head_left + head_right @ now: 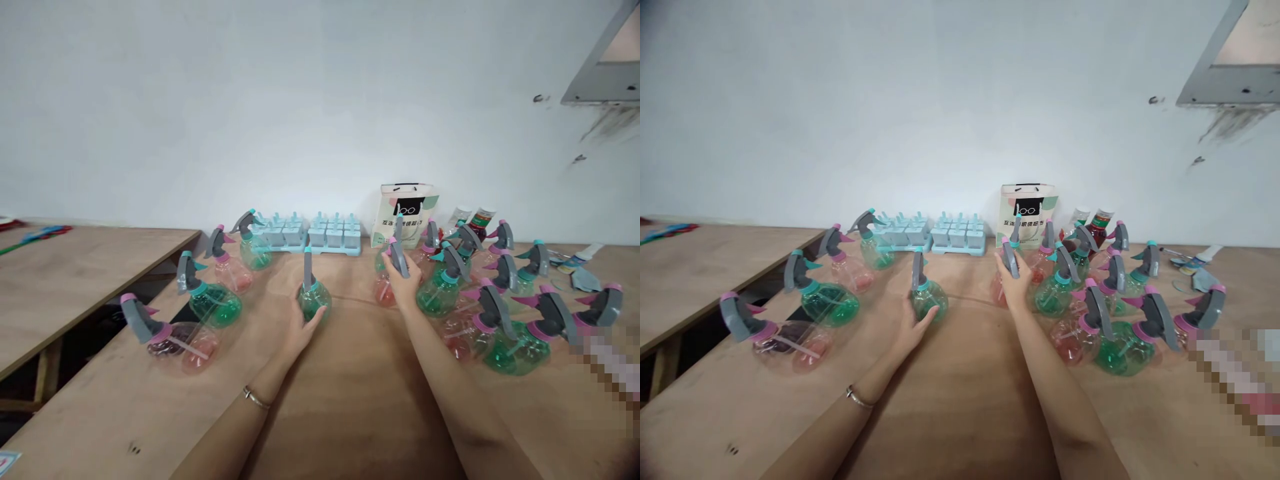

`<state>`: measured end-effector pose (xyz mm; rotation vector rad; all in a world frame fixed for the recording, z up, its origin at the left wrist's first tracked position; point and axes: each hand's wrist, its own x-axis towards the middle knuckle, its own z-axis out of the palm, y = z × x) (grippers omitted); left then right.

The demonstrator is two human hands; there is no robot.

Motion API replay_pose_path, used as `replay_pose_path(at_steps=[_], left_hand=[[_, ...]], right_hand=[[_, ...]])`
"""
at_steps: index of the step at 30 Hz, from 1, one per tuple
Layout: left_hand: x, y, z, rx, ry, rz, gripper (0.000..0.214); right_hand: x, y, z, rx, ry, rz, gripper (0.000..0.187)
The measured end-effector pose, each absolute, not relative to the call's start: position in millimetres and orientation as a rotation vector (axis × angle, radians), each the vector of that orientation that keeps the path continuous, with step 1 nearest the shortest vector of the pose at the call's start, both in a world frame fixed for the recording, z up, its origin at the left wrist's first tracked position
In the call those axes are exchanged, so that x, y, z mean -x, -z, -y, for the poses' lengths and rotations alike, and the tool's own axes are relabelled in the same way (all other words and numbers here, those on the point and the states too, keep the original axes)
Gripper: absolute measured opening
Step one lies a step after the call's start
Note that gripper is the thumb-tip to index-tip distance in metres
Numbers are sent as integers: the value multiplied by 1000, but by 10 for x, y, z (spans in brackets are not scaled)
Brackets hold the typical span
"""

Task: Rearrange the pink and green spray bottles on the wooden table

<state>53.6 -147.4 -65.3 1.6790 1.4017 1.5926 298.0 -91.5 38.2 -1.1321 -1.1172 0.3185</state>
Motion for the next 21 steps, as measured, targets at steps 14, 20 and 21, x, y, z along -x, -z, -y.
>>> replay_pose_path(at_steps=[14,20,21], left_hand=[[-523,686,1465,-1707,-1590,-1319,73],[-516,708,1453,-1706,-1565,-1327,75],[-517,702,1455,-1704,-1564,-1319,75]], right_hand=[[-3326,-401,775,944,-54,1121,35],[-3411,-321,786,979,297,1217,17],[-3431,-305,785,990,373,1241,18]])
